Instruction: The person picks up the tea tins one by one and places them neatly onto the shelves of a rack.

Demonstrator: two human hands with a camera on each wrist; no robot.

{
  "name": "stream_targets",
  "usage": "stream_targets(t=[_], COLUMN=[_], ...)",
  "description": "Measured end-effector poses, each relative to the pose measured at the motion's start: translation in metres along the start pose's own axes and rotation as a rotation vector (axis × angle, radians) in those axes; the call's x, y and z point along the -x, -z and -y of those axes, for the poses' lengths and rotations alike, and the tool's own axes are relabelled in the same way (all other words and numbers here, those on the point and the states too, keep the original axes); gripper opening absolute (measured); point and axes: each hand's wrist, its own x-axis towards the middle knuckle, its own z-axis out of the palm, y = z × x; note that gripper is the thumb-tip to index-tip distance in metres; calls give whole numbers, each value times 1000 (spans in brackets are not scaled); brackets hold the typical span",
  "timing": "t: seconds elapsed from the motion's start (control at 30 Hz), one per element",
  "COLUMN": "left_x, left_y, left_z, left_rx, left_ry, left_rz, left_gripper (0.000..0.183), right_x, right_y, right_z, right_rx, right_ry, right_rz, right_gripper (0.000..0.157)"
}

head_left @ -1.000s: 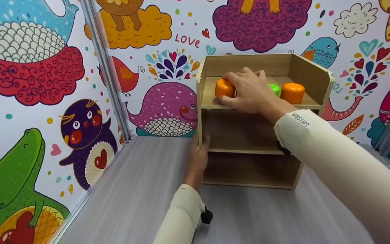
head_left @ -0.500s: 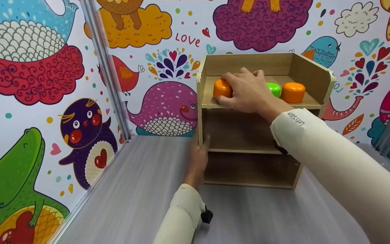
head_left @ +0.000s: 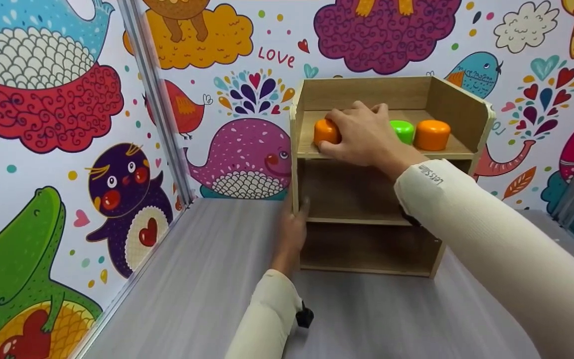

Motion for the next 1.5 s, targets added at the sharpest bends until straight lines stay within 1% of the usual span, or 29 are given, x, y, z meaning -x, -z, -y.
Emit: stream_targets(t=[0.07, 0.2, 0.3, 0.43, 0.5, 0.73, 0.8, 0.87, 0.97, 1.1, 1.2, 1.3, 1.4, 1.5], left_x=[-1, -2, -3, -3, -2, 10, 11, 11, 5, -2, -4, -3, -2, 0], left_y=[-2, -4, -4, -4, -4, 0, 0, 0, -2, -5, -5, -4, -3, -2], left_z=[3, 5, 6, 5, 1, -29, -30, -30, -21, -7, -3, -2, -1, 0], left_rx=[1, 29, 35, 30, 35, 64, 65, 78, 101, 87, 75, 79, 80, 69], left_ry=[-23, -43, -7, 12, 17, 27, 49, 72, 92, 18, -46, -57, -35, -12], left_rz=[-4, -1, 6, 18, 26, 51, 61, 69, 63, 59, 60, 61, 59, 46], left_gripper=[64, 64, 65, 64, 63, 62, 63, 63, 62, 60, 59, 59, 60, 60], right_x=[0, 0, 0, 1, 1, 2, 2, 3, 3, 1, 0, 0, 0, 1], right_y=[0, -1, -2, -3, -3, -4, -5, -5, -5, -1, 1, 1, -2, -5], right_z=[0, -2, -3, -4, -4, -6, -7, -7, -7, -6, -6, -5, -4, -3], right_rx=[4, 20, 30, 36, 39, 53, 57, 63, 72, 101, 118, 117, 107, 106], right_ry=[-5, -5, -4, -2, 1, 4, 2, 3, 11, 27, 35, 27, 12, 11], right_rz=[9, 11, 6, 5, 3, -20, -21, -22, -35, -67, -78, -69, -57, -64], right_gripper=[63, 63, 63, 64, 65, 66, 66, 67, 69, 70, 71, 72, 72, 73])
